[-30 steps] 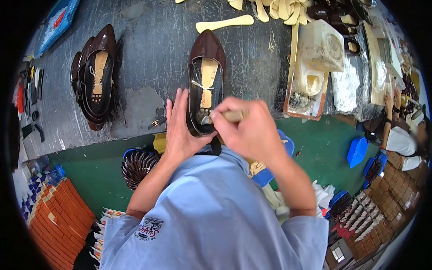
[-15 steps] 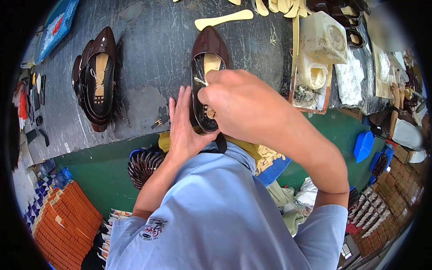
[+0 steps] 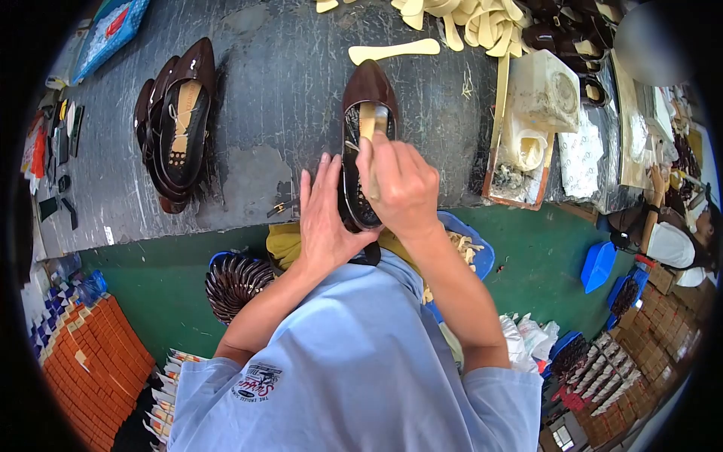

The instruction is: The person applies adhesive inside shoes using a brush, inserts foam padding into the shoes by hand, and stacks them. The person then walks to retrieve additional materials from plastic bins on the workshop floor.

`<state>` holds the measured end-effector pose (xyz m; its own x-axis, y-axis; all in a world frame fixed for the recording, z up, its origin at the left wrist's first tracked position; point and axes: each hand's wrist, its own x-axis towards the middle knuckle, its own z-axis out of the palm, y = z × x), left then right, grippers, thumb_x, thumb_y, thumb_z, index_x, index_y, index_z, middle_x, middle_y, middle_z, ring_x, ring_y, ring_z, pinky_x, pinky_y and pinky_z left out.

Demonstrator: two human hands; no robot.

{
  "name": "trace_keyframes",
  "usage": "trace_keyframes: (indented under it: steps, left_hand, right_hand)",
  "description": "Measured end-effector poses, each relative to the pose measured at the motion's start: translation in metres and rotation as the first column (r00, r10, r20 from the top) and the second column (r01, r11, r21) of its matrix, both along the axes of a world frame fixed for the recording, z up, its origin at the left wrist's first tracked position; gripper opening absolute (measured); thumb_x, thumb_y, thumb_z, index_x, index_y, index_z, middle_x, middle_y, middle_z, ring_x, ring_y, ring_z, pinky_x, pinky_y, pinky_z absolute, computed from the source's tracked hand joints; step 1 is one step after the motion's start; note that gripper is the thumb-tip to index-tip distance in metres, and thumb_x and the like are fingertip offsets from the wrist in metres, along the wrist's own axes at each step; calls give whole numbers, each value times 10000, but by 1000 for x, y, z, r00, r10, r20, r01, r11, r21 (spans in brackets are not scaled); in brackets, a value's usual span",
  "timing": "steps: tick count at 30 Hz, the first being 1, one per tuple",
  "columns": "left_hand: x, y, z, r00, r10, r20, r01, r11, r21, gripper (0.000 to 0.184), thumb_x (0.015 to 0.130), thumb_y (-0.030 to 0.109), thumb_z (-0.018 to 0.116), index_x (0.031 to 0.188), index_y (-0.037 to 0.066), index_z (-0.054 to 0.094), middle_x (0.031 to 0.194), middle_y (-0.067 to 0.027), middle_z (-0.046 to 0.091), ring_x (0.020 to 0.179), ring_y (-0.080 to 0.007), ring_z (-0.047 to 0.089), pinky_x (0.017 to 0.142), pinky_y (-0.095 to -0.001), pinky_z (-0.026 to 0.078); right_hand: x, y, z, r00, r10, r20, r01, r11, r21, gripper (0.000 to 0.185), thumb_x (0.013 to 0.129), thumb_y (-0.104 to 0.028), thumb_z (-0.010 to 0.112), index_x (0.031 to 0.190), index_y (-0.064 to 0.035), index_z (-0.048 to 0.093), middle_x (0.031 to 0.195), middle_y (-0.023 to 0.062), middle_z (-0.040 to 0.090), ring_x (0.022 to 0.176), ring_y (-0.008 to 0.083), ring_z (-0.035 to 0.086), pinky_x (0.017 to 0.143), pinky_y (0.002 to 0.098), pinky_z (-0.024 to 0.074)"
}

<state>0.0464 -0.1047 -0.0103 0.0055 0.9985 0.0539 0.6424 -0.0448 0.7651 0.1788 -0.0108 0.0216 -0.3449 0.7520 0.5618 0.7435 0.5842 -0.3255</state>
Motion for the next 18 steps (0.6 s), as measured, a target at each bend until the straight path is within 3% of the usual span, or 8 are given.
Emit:
trace_keyframes:
  steps: [3,7,10,18]
  left_hand:
    - [2,-2,-2,1000,4,1,-4,1000,7,1254,615,300,984,1595,-59,289,1565,-278,481,1561,-429,344,1292,-617,159]
    - [3,-3,-7,1000,19,17,-20,998,58,1224,666,336,970,1604,-50,286,1580,-262,474,1563,-430,344,1286,-626,160]
    - [3,-3,-5,999,27,18,-27,998,48,1183,646,261,955,1594,-52,320,1589,-232,483,1547,-425,380,1282,-614,190]
    - [2,-2,-5,1000,7,2,-8,999,46,1208,650,263,960,1603,-67,294,1594,-251,469,1554,-430,360,1284,-613,186]
  right_hand:
    - [0,-18,6,985,-94,-143,87,995,-55,123,888,23,772,991,38,706,730,132,671,589,278,680,534,390,536]
    - [5,-50,21,963,-173,-206,128,968,-215,78,901,46,752,967,35,711,766,143,716,593,276,699,548,373,546]
    - [9,-68,32,960,-184,-212,120,952,-281,59,904,58,743,943,32,706,765,134,721,575,259,692,528,365,523]
    - [21,-86,74,951,-222,-213,68,827,-558,97,887,66,749,968,24,715,756,127,699,577,253,672,528,348,501]
